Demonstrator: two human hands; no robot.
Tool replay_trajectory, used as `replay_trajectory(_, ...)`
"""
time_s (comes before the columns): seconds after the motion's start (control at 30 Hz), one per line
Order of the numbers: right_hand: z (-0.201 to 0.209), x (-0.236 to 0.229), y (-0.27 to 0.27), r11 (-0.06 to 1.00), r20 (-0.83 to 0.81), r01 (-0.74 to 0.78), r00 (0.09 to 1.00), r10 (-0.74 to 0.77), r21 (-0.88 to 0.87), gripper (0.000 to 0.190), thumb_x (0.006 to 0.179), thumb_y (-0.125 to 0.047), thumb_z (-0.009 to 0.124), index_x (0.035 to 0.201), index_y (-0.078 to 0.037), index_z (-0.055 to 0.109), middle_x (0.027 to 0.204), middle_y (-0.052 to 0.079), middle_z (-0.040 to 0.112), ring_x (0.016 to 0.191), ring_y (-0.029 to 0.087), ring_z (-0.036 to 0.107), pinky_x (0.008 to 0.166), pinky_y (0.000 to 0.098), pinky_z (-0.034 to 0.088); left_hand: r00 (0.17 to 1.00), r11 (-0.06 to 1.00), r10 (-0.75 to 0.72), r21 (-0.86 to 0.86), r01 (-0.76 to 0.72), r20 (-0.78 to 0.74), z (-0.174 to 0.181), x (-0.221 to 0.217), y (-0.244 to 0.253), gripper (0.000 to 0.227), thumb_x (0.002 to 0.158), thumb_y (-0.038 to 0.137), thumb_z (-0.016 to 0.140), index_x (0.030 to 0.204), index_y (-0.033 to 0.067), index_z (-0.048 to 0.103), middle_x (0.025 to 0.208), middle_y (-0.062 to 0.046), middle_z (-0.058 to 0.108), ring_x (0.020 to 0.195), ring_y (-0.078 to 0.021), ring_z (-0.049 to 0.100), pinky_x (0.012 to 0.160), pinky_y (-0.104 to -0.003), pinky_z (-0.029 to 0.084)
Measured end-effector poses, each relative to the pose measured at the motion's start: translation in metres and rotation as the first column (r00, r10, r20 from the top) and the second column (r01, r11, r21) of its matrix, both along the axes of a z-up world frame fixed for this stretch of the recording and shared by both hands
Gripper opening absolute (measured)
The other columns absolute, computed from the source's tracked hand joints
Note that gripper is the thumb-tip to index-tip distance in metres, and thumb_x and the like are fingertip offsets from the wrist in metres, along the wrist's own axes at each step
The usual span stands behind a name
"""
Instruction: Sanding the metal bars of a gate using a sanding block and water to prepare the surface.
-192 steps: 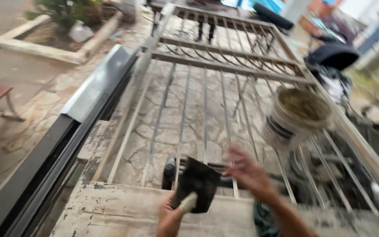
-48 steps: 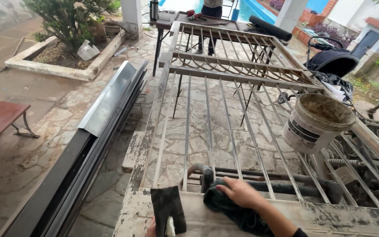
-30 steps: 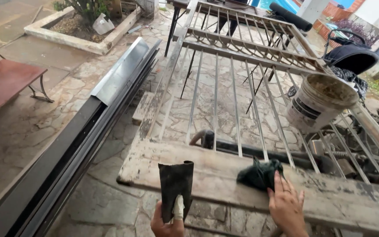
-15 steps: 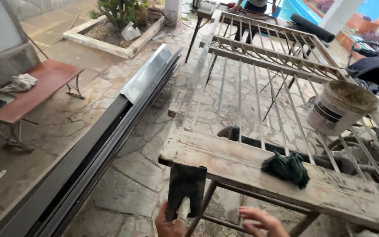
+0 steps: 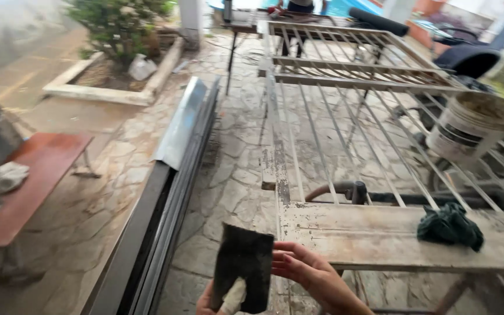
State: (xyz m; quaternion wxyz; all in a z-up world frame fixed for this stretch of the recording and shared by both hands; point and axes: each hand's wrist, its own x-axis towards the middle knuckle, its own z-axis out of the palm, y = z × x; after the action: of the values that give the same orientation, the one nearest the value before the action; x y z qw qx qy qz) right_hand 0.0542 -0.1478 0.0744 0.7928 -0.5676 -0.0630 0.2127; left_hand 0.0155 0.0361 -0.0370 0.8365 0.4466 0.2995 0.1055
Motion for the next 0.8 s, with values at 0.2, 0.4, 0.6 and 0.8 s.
replay_trajectory(0.2,-0.034,0.018,0.03,0.972,-0.167,0.163,0.977,-0.135,0.166,0.04,0.093,-0.009,0.065,0.131,0.003,0.061,0.107,0.022,0.075,0.093,0.029,0.075,0.087,0.04,0.061,0.959,0.998,0.036,0.053,-0.022,-0.28,0.046,0.038,0.028,0.061,0.064,0.0,0.089,0.122,-0.0015,0.072,0.104,-0.024,0.077,0.088,-0.0333,0.073,0.082,-0.038,0.056)
replay_trajectory(0.4,-0.049,0.036,0.028,0.929,-0.079,0.298,0.954,-0.288,0.217,0.026,0.091,0.003,0.067,0.117,0.007,0.069,0.105,0.022,0.077,0.095,0.031,0.075,0.089,0.0461,0.063,0.968,0.992,-0.129,-0.02,0.128,-0.213,0.017,0.091,0.039,0.049,0.066,-0.003,0.086,0.114,-0.0074,0.076,0.09,-0.03,0.078,0.072,-0.0365,0.073,0.072,-0.038,0.058)
replay_trajectory(0.6,-0.064,0.073,0.026,0.811,-0.26,0.505,0.859,-0.44,0.295,0.039,0.08,0.002,0.076,0.117,0.007,0.067,0.101,0.025,0.077,0.091,0.037,0.075,0.085,0.0503,0.063,0.929,0.969,-0.238,0.0,0.248,-0.283,0.066,0.169,0.036,0.063,0.064,-0.004,0.084,0.125,-0.0027,0.07,0.11,-0.024,0.076,0.095,-0.0336,0.073,0.09,-0.035,0.055)
replay_trajectory(0.8,-0.058,0.151,0.035,0.791,-0.218,0.529,0.848,-0.482,0.308,0.061,0.079,-0.009,0.081,0.135,0.006,0.063,0.116,0.021,0.077,0.101,0.032,0.074,0.088,0.0466,0.06,0.887,0.887,-0.458,0.04,0.461,-0.056,0.02,0.275,0.034,0.041,0.065,-0.008,0.086,0.105,-0.0102,0.082,0.084,-0.025,0.08,0.073,-0.026,0.071,0.072,-0.032,0.057)
